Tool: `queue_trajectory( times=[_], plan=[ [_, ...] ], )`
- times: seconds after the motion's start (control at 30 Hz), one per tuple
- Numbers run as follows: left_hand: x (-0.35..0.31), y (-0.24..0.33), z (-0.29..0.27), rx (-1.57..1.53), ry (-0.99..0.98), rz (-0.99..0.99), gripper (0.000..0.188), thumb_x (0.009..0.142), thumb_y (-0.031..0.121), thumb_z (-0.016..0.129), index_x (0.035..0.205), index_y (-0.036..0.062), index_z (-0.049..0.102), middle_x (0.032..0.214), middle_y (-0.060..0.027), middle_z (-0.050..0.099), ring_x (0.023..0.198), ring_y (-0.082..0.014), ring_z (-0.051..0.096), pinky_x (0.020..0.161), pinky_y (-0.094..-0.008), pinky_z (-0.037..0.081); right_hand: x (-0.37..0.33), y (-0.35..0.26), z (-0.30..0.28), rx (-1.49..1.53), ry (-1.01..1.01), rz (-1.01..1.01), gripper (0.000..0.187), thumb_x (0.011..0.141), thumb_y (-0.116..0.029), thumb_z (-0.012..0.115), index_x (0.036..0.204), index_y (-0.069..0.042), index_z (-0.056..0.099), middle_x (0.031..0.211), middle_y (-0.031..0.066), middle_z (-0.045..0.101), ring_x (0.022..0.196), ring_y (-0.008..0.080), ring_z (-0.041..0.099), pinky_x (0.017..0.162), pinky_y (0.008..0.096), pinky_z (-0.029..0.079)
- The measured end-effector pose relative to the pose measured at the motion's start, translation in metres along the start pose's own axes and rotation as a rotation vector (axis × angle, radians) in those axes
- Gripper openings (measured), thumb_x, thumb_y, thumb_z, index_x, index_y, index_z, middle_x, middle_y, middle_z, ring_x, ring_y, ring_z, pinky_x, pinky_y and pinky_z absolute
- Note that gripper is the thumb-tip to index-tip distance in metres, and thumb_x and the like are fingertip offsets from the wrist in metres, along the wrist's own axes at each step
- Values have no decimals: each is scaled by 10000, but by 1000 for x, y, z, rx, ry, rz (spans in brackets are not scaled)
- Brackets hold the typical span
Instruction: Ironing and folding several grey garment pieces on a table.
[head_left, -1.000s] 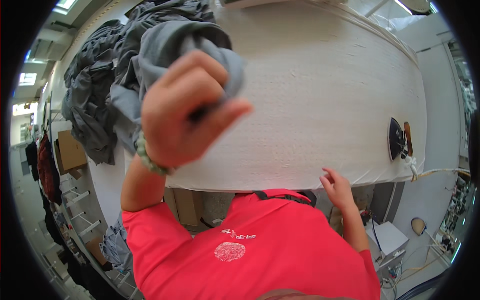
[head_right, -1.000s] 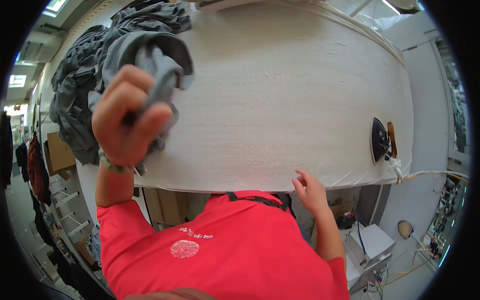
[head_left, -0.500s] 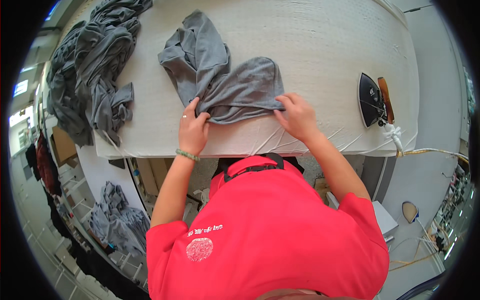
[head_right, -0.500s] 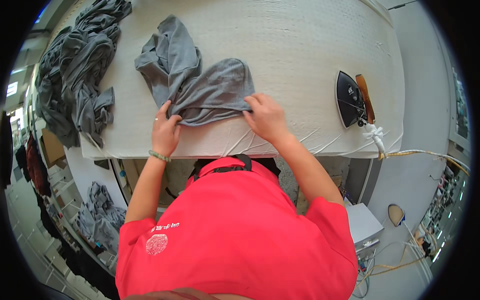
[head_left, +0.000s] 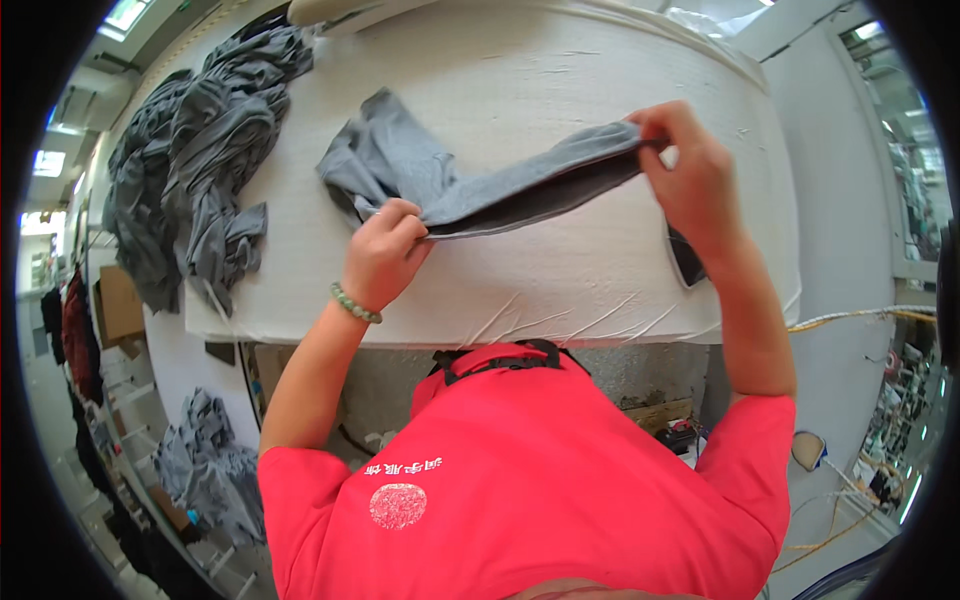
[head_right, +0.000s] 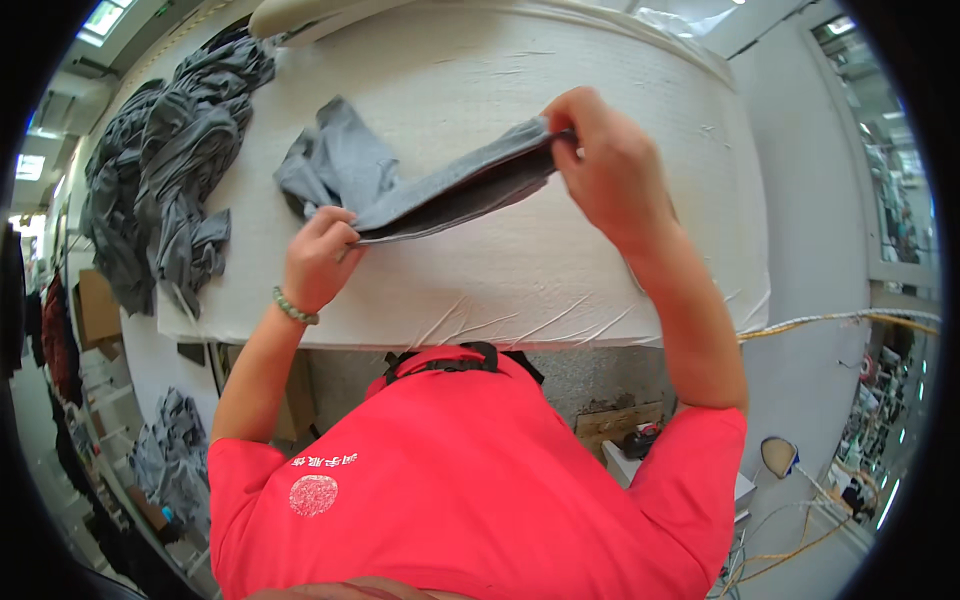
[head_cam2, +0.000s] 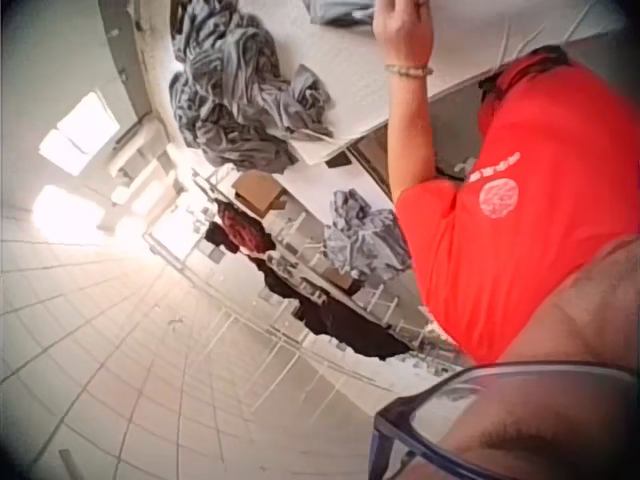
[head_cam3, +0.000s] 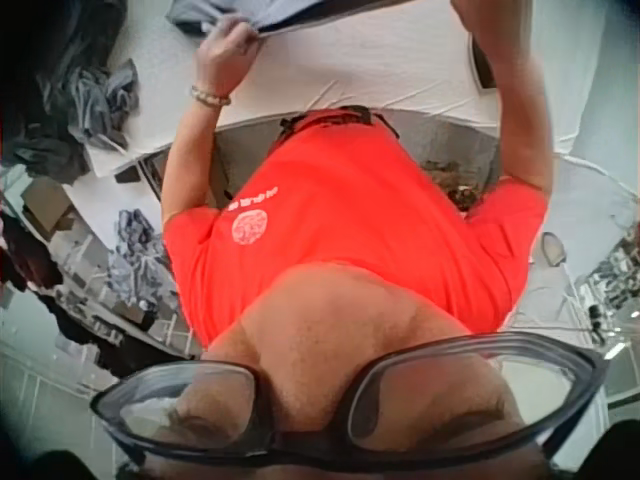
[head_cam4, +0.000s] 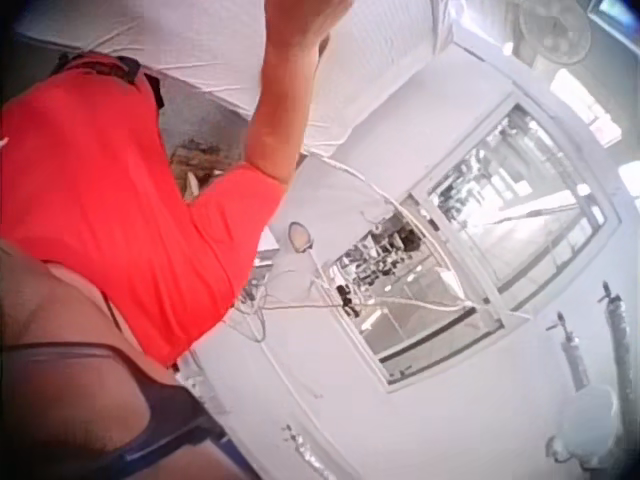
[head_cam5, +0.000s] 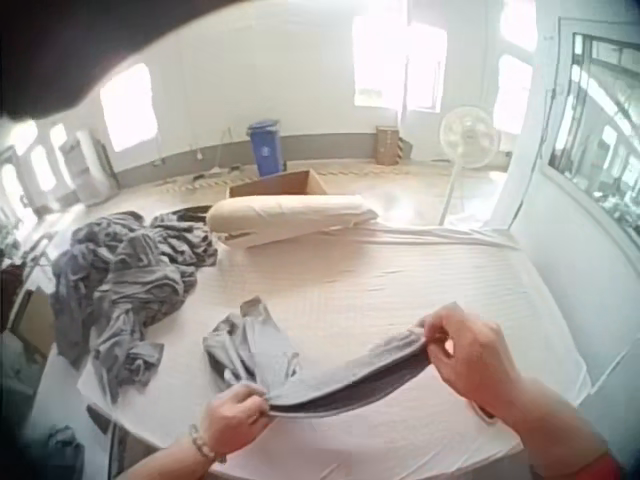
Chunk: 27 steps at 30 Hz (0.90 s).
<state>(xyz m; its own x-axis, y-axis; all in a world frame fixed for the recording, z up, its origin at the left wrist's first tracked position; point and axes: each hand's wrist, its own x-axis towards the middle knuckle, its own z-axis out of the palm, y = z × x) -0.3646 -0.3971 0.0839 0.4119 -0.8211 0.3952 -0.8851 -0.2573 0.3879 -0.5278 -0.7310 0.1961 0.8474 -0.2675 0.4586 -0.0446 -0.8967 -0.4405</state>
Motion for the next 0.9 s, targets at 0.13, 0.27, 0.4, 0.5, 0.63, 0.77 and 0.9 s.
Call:
queue_trajectory(
  times=[0.13, 0.27, 0.4, 0.5, 0.63, 0.77, 0.9],
  plan=[
    [46, 32, -49, -252, 234, 73, 231, 727, 40, 812, 902, 85, 667, 1012, -75, 651, 729, -271, 661, 638, -372, 550, 11, -47, -105, -217, 99, -117, 216, 842, 142, 636, 910, -47, 557, 1070, 123, 779, 865, 292, 734, 785, 356, 579],
    [51, 35, -53, -295, 34, 225, 237, 731, 57, 812, 932, 103, 697, 1012, -69, 656, 667, -271, 645, 594, -376, 540, 9, -85, -144, -331, -33, -220, 193, 815, 152, 647, 888, -22, 610, 1105, 126, 775, 884, 286, 725, 782, 352, 584],
    [61, 13, -51, -270, -18, 278, 212, 745, 82, 820, 919, 104, 701, 992, -61, 656, 690, -267, 649, 607, -374, 539, -4, -110, -143, -498, -232, -277, 180, 783, 126, 675, 892, -16, 685, 1165, 119, 757, 921, 283, 719, 780, 353, 590],
    [75, -1, -64, -192, 14, 334, 196, 758, 101, 826, 906, 102, 697, 982, -57, 657, 725, -266, 658, 629, -372, 542, -11, -123, -144, -621, -279, -271, 132, 737, 15, 747, 833, -32, 669, 1148, 83, 738, 954, 279, 712, 781, 380, 593],
    [72, -17, -86, 8, 19, 387, 187, 780, 127, 834, 891, 93, 687, 994, -64, 668, 786, -271, 671, 666, -372, 547, -15, -130, -149, -644, -408, -211, 171, 765, 56, 720, 915, -25, 726, 1190, 84, 732, 933, 286, 710, 781, 367, 587],
    [70, -25, -110, 113, 109, 363, 185, 803, 124, 833, 888, 74, 677, 1037, -87, 689, 822, -279, 681, 689, -371, 552, -7, -135, -146, -697, -462, -90, 151, 779, 19, 763, 911, -16, 699, 1159, 87, 739, 940, 282, 715, 794, 367, 586],
    [52, -14, -127, -47, 243, 279, 165, 825, 65, 817, 919, 50, 683, 1054, -114, 704, 808, -286, 692, 688, -369, 558, 12, -159, -153, -679, -328, -193, 176, 794, -13, 808, 907, -14, 674, 1139, 96, 745, 956, 289, 720, 805, 371, 585]
  ],
)
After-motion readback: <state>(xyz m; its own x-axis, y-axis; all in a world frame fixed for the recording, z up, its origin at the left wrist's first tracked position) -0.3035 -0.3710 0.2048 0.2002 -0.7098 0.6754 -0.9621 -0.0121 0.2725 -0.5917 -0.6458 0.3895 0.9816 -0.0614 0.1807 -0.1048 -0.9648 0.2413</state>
